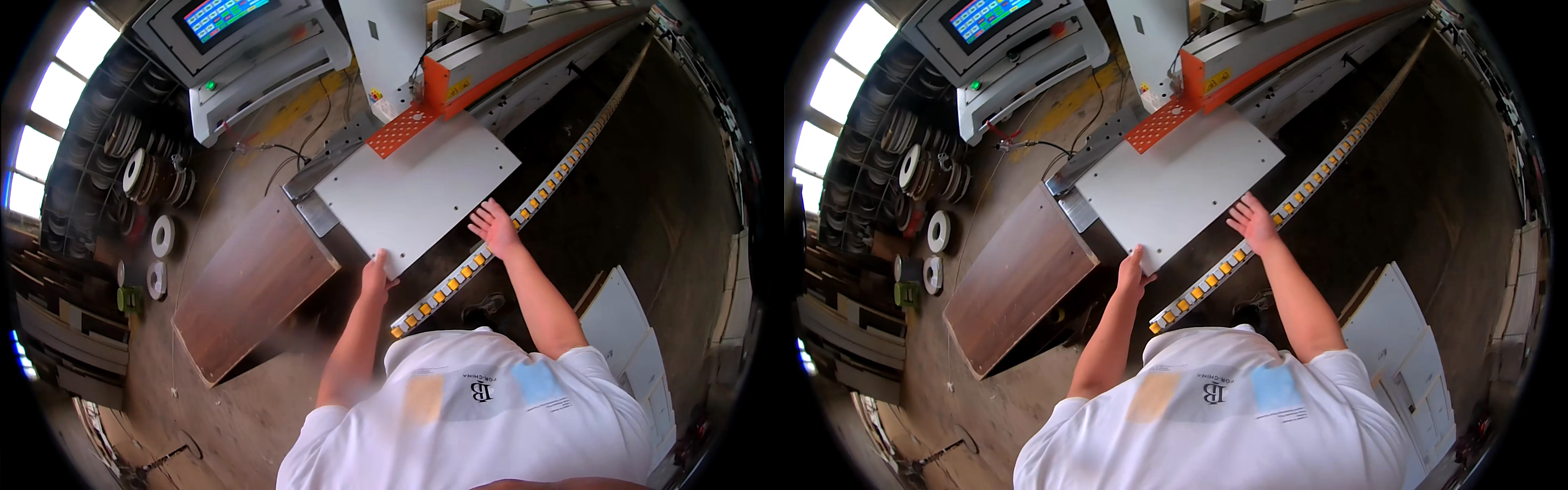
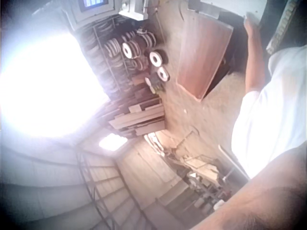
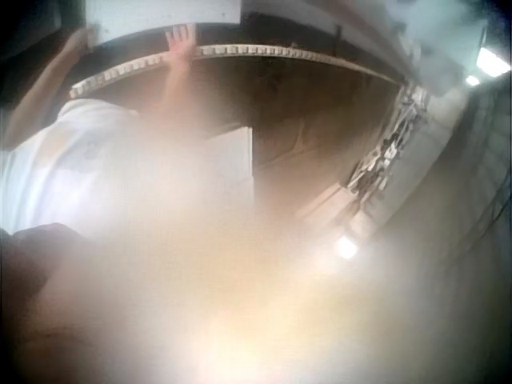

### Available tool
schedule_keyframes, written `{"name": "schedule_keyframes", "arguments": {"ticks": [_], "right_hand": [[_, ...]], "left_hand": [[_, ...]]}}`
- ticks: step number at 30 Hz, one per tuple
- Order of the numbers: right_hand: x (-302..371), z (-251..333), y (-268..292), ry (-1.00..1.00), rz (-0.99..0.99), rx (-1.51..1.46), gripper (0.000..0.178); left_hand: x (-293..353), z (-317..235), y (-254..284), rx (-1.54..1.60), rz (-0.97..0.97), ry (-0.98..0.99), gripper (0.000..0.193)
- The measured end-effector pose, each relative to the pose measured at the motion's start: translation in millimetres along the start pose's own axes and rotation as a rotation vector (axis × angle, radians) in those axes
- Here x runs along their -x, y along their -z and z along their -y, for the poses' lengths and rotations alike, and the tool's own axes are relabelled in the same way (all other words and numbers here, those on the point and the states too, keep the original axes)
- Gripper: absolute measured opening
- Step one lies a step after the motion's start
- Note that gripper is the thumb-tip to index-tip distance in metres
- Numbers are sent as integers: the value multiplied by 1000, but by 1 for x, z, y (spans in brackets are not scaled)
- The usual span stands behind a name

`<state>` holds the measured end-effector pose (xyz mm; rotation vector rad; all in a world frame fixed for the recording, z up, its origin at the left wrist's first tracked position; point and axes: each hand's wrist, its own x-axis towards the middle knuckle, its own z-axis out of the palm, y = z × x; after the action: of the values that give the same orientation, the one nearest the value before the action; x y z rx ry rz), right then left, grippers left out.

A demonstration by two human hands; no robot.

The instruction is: The person repeatedly picks up large white panels from a pile on the floor and places them onto a machine table. The person handles the panels one at a time, lifting them and positioning them on the table surface.

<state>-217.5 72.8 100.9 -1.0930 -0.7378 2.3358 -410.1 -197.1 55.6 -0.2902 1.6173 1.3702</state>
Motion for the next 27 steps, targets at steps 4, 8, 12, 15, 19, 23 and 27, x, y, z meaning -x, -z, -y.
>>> {"name": "schedule_keyframes", "arguments": {"ticks": [4,8,12,15,19,23,27], "right_hand": [[36,13,33,103,71,34,56],[102,8,100,163,-105,107,44],[186,-18,204,185,-438,128,44],[261,-40,274,122,-661,90,49],[338,-75,304,-24,-943,157,47],[384,-107,307,-140,-945,186,41],[400,-128,283,-166,-982,248,42]], "left_hand": [[-11,-36,25,-260,119,-224,32],[-60,-111,92,-47,-112,-543,21],[-127,-216,145,-46,-335,-778,31],[-178,-284,188,-48,-534,-753,51],[-247,-362,255,-319,-801,-892,48],[-245,-391,240,-217,-523,-779,44],[-193,-378,192,-719,-812,-845,43]]}}
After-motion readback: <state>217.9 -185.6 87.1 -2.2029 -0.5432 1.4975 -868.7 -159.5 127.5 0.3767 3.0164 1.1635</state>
